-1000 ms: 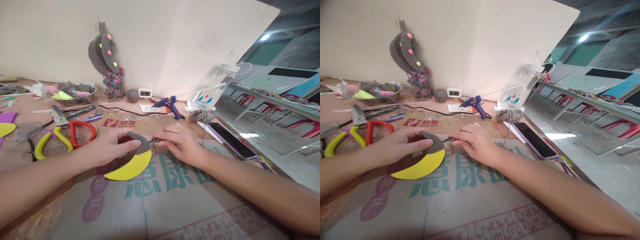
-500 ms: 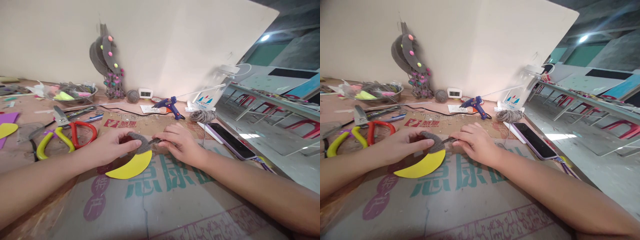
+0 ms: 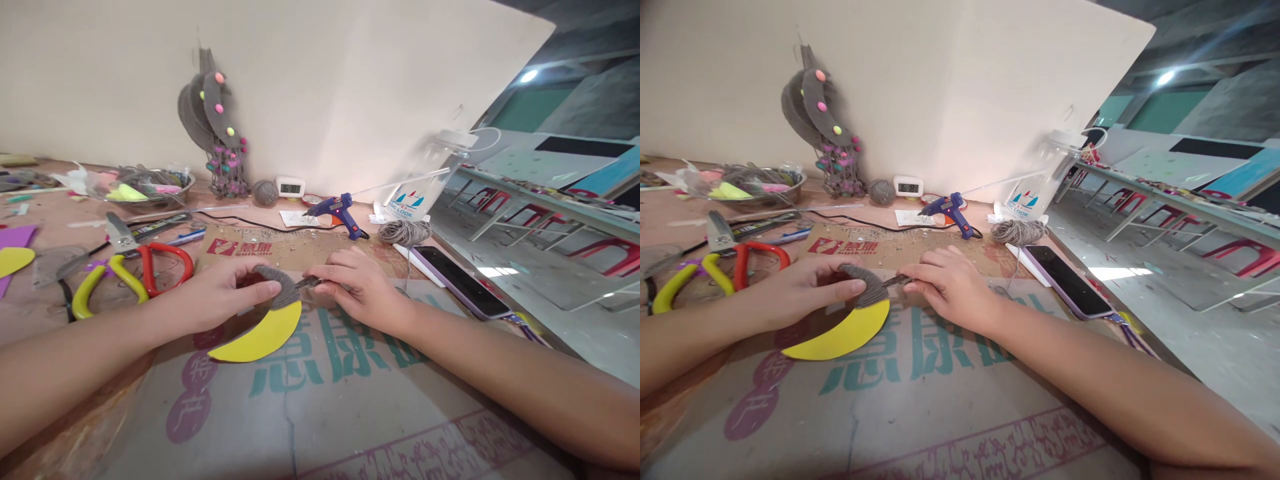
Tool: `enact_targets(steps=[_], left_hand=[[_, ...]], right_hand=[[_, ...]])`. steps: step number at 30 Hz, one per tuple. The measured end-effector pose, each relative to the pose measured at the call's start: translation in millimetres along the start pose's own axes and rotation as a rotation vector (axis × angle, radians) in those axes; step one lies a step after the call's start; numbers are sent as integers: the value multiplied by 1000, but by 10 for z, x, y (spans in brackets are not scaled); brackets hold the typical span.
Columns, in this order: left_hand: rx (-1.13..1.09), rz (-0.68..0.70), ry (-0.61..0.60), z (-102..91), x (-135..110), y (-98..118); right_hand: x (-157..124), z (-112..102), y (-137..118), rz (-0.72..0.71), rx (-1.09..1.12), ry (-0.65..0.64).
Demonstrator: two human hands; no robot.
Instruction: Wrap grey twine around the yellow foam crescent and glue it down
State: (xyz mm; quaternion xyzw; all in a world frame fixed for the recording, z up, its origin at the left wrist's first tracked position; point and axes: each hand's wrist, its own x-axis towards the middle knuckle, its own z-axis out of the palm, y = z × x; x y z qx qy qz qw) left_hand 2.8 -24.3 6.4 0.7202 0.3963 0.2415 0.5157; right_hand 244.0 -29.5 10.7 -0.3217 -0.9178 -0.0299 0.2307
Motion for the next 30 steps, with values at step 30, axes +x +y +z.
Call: enact_targets(steps=[30], left_hand=[[316, 74, 83, 36, 19, 46]], right_hand=[[154, 106, -244, 591, 767, -164]])
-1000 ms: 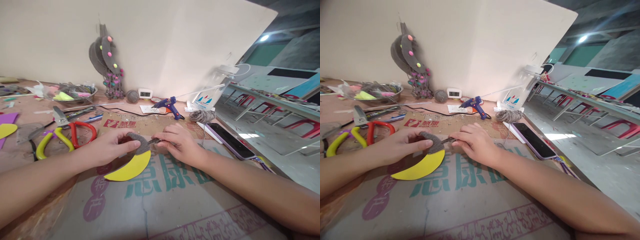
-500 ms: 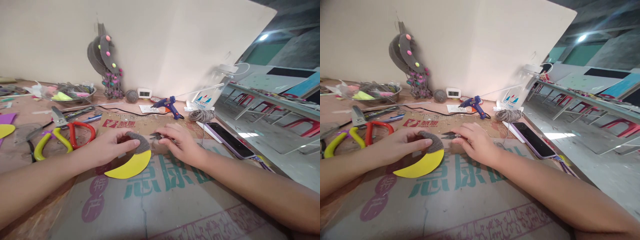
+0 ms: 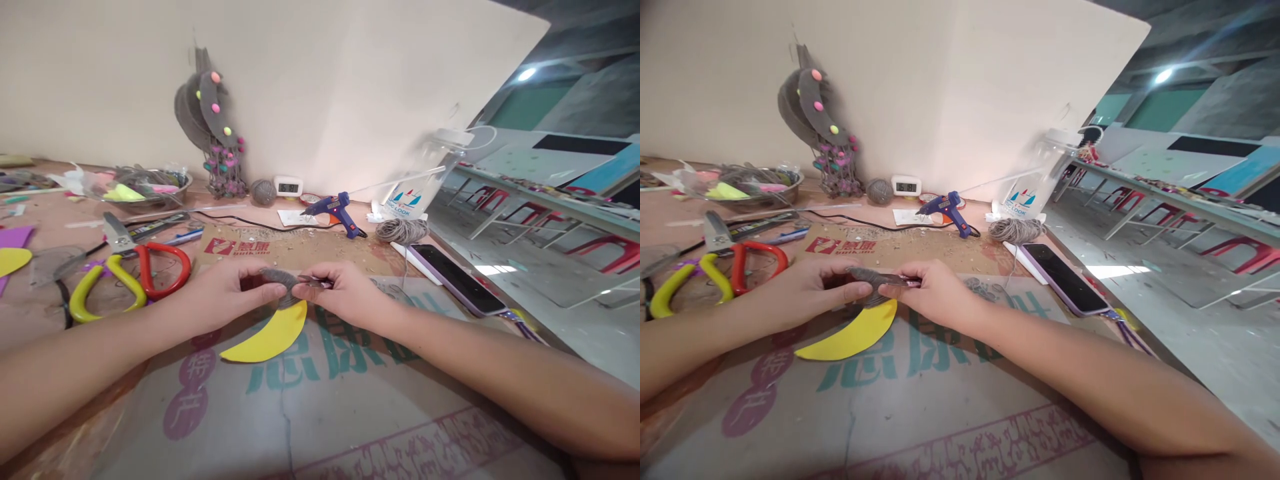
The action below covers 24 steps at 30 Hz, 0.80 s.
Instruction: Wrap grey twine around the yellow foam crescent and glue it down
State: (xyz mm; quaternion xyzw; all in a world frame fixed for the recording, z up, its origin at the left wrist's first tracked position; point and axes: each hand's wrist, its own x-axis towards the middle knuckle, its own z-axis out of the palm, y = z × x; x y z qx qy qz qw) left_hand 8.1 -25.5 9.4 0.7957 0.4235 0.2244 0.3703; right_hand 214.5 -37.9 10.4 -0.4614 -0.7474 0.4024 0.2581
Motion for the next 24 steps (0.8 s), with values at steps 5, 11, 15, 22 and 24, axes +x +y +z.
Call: enact_targets(steps=[5, 11, 15, 22, 24], left_hand=[[8, -17, -39, 10, -3, -14], [13, -56, -36, 11, -10, -13], [58, -43, -20, 14, -2, -28], [58, -42, -20, 19, 9, -48], [41, -39, -13, 19, 0, -61]], right_hand=[[-7, -3, -8, -12, 23, 4], [-10, -16, -6, -5, 40, 21], [-9, -8, -17, 15, 34, 39], [-13, -1, -18, -1, 56, -12], [-15, -2, -12, -12, 60, -22]])
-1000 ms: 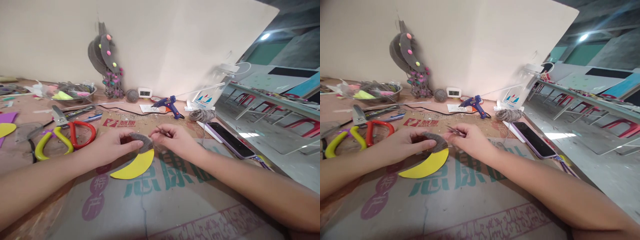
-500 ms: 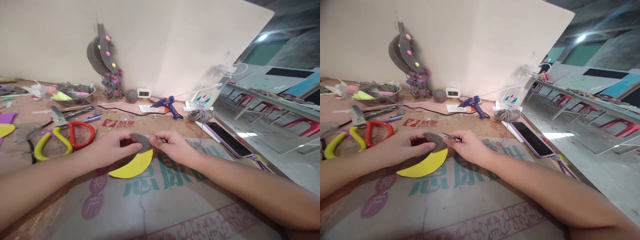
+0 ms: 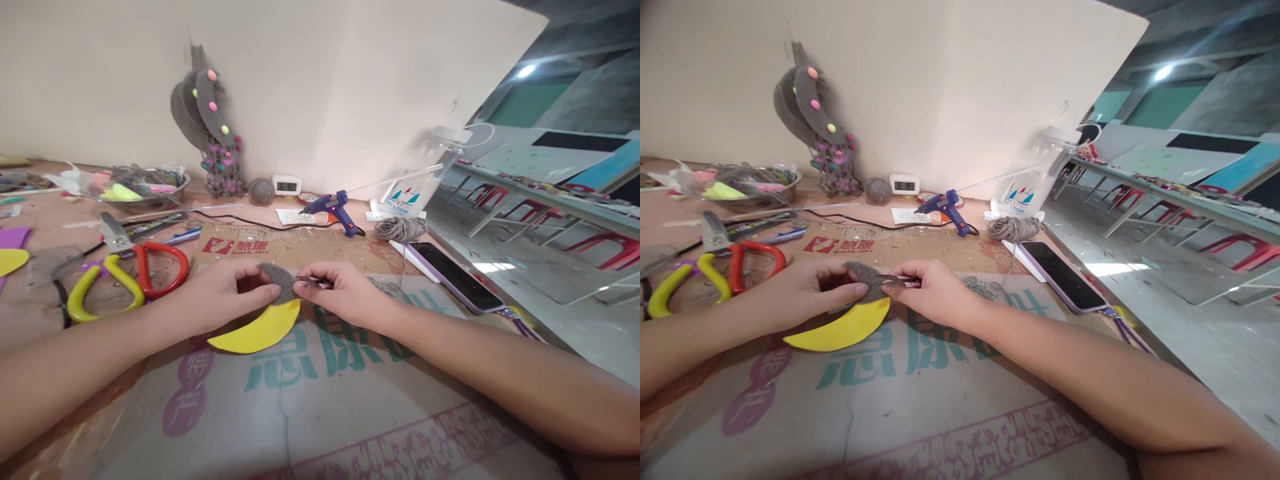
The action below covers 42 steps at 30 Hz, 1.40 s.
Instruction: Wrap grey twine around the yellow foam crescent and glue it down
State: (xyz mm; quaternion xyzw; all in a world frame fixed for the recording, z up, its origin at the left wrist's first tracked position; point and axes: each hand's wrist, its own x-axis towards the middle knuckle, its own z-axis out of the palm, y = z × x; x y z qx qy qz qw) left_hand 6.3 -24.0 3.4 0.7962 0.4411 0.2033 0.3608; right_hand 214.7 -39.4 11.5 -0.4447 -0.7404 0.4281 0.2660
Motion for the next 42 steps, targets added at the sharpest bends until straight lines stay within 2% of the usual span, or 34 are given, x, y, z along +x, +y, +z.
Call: enact_targets(steps=[4, 10, 21, 27, 30, 32, 35, 38, 42], left_hand=[[-64, -19, 8, 1, -15, -13], [-82, -62, -8, -4, -11, 5], [28, -12, -2, 7, 9, -44], [-10, -40, -13, -6, 15, 9], [-96, -67, -26, -14, 8, 14], [-127, -95, -26, -21, 1, 23], [-146, -99, -5, -32, -7, 57], [-136, -75, 43, -37, -12, 97], [-157, -46, 57, -37, -9, 108]], right_hand=[[-1, -13, 8, -19, -24, 2], [3, -32, 12, -18, -45, 83], [2, 4, 10, 18, 2, 18], [-18, -16, -12, -68, -44, 26], [-54, -109, -7, -255, -182, 119], [-82, -190, 10, -405, -380, 190], [-108, -274, 41, -566, -725, 210], [-109, -284, 57, -643, -937, 188], [-96, -259, 65, -641, -1000, 191]])
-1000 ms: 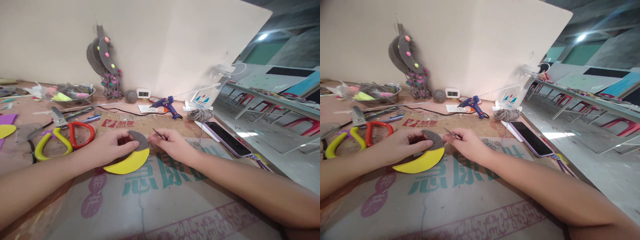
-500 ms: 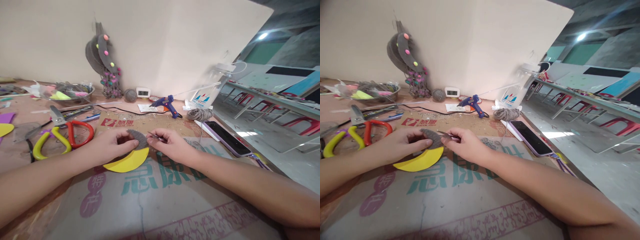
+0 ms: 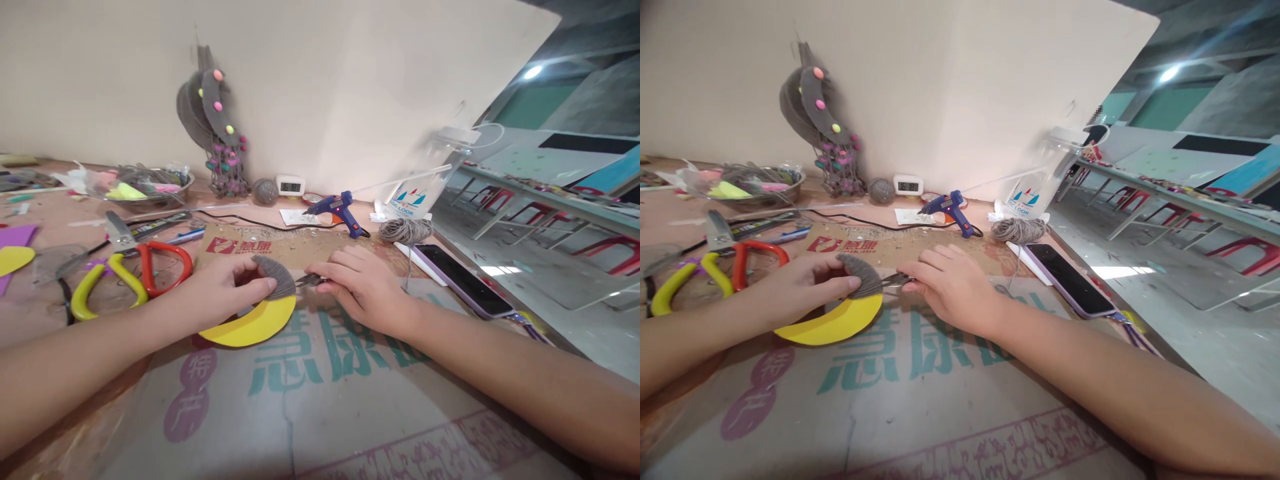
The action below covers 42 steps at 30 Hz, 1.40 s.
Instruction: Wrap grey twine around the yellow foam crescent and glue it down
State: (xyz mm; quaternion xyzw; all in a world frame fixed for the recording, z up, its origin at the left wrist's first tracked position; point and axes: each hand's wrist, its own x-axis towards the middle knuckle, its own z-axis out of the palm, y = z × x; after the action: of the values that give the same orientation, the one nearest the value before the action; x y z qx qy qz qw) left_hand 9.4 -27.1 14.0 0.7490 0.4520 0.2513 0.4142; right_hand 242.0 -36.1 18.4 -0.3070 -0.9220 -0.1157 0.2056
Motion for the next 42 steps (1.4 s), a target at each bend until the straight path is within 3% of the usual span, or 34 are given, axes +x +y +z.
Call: enact_targets(steps=[14, 42], left_hand=[[17, -87, -36, -10, 12, -50], [-98, -83, -49, 8, 2, -17]], right_hand=[[-7, 29, -21, 15, -36, -14], [-3, 15, -31, -13, -100, 31]])
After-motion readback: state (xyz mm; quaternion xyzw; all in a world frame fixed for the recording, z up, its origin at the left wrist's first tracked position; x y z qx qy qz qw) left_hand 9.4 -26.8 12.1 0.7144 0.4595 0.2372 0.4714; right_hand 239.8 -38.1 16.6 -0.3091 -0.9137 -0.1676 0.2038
